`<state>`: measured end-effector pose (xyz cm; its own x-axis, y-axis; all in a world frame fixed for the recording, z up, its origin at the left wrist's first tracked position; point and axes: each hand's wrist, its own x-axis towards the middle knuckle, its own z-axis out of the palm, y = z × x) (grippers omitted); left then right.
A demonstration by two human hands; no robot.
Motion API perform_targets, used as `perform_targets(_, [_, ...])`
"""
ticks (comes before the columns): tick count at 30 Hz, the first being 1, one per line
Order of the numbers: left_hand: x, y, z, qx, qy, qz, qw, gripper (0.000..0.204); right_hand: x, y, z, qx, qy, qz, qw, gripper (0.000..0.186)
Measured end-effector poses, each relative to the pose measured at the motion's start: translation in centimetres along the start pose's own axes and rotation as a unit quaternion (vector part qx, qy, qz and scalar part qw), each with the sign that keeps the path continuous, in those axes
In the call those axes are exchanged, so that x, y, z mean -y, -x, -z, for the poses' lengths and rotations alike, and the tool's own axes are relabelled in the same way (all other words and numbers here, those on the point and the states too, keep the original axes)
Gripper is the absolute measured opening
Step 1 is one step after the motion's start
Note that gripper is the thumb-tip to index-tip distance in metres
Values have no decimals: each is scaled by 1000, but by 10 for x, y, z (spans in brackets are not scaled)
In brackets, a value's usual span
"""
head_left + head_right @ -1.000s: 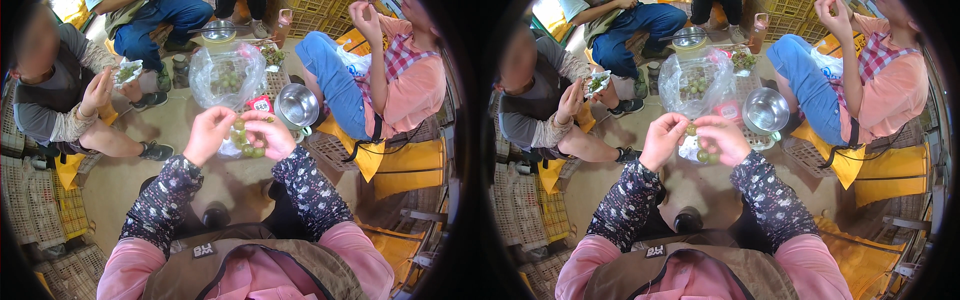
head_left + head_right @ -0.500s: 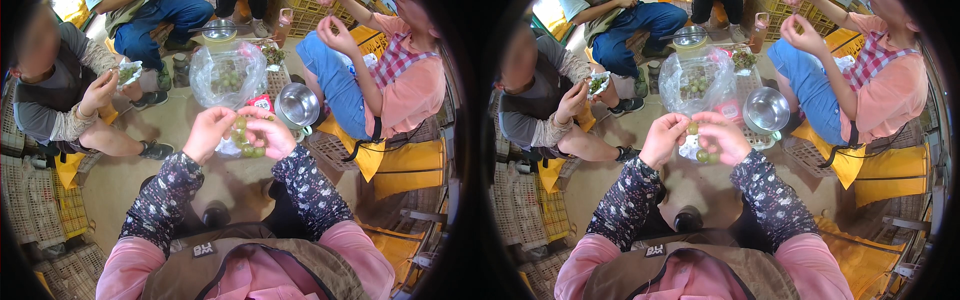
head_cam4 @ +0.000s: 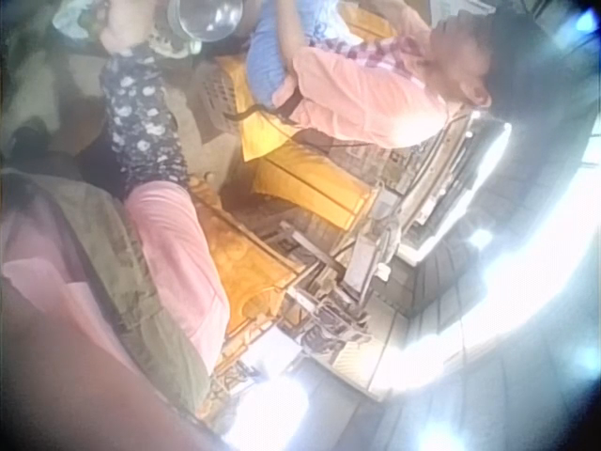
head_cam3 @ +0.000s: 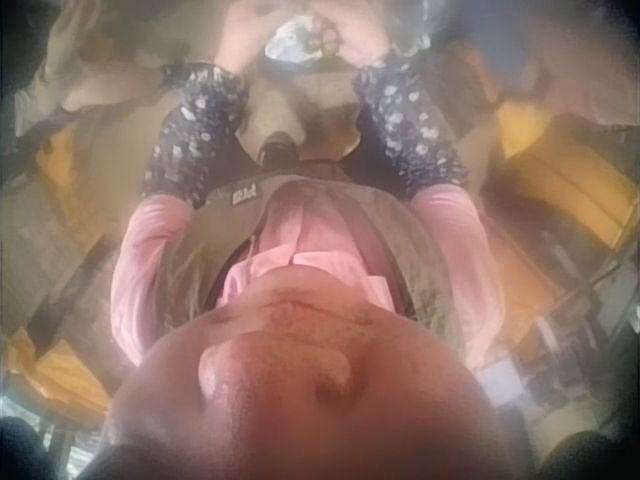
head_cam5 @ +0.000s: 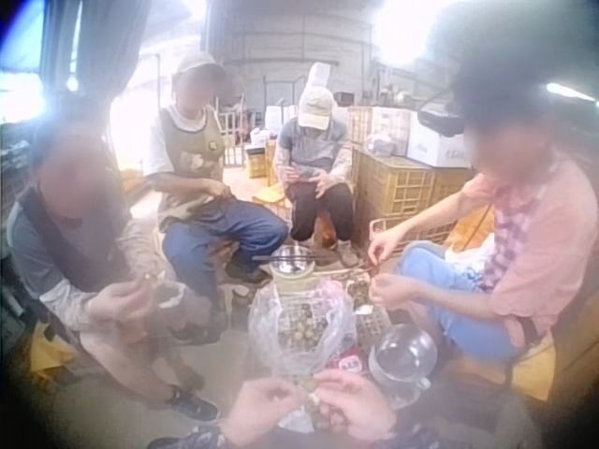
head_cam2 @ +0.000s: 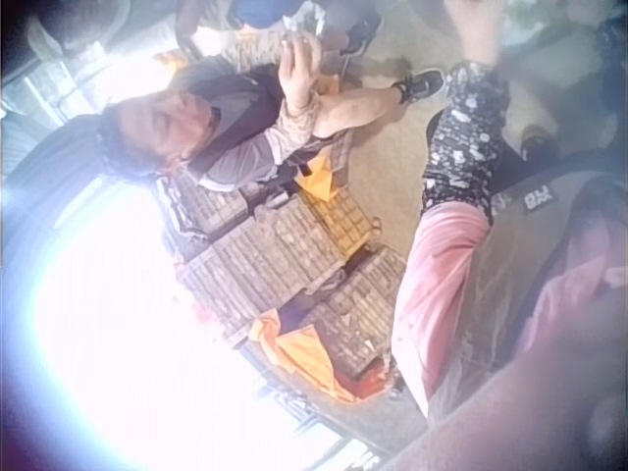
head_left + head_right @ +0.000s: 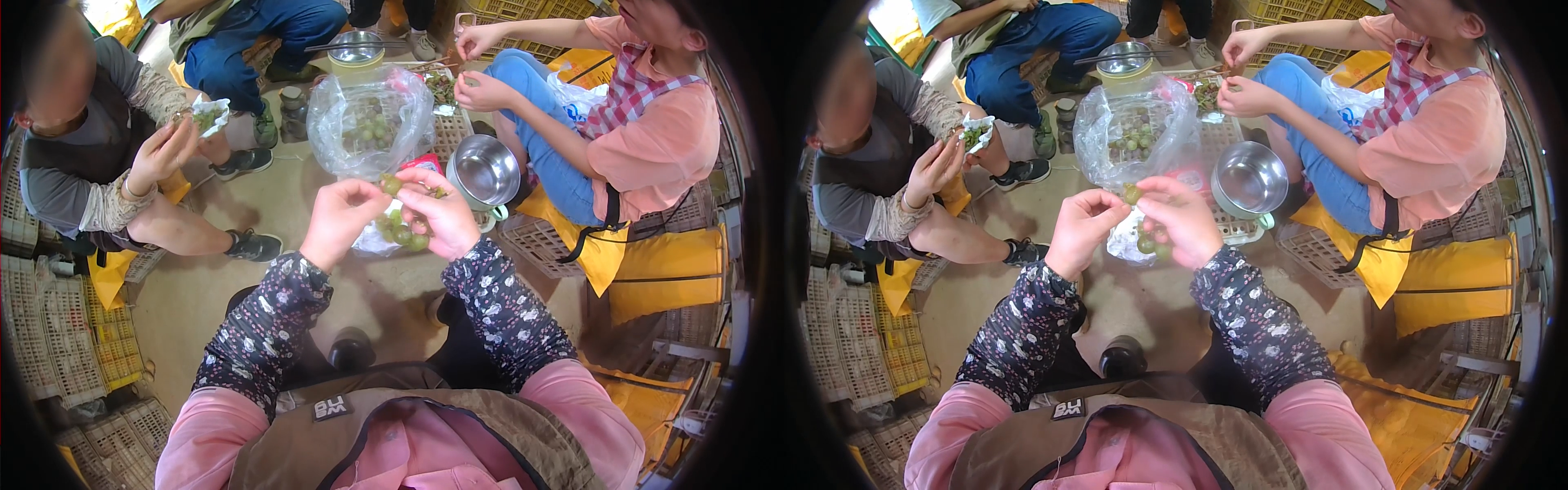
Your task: The person picks individual green grapes from a cluster, removing stems and placing the fruit onto a tray while others sit nearby doing the same.
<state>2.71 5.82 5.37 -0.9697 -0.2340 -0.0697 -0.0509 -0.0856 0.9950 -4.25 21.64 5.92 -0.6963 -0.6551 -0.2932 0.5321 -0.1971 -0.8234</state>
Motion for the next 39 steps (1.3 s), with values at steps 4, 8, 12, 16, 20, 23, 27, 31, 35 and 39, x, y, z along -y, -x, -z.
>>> perform_targets(4, [0, 0, 0, -14, -21, 0, 1000, 8, -1, 2, -4, -9, 14, 25, 1000, 24])
perform_targets(8, [0, 0, 1, -24, -30, -15, 999, 9, -3, 3, -3, -14, 48, 53, 997, 21])
perform_targets(12, [2, 0, 3, -28, -57, -18, 998, 9, -4, 3, -2, -6, 75, 81, 994, 20])
perform_targets(16, [7, -1, 4, -29, -67, -24, 997, 9, -3, 4, -4, -12, 110, 98, 989, 21])
perform_targets(20, [8, -1, 5, -36, -93, -41, 994, 9, -2, 5, -6, 0, 119, 125, 985, 24])
perform_targets(23, [7, -1, 3, -38, -125, -48, 990, 8, -4, 3, -5, -1, 149, 160, 976, 29])
perform_targets(27, [3, 0, 3, -39, -120, -44, 991, 8, -3, 3, -7, -2, 137, 143, 980, 33])
perform_targets(31, [0, 0, 5, -37, -67, -6, 997, 9, -1, 4, -6, 8, 118, 114, 986, 32])
perform_targets(35, [-3, 0, 7, -7, 73, 47, 996, 6, 0, 5, -4, 11, 78, 55, 995, 30])
perform_targets(39, [-4, 0, 8, 29, 159, 73, 984, 3, 2, 3, -2, 38, -5, 2, 999, 30])
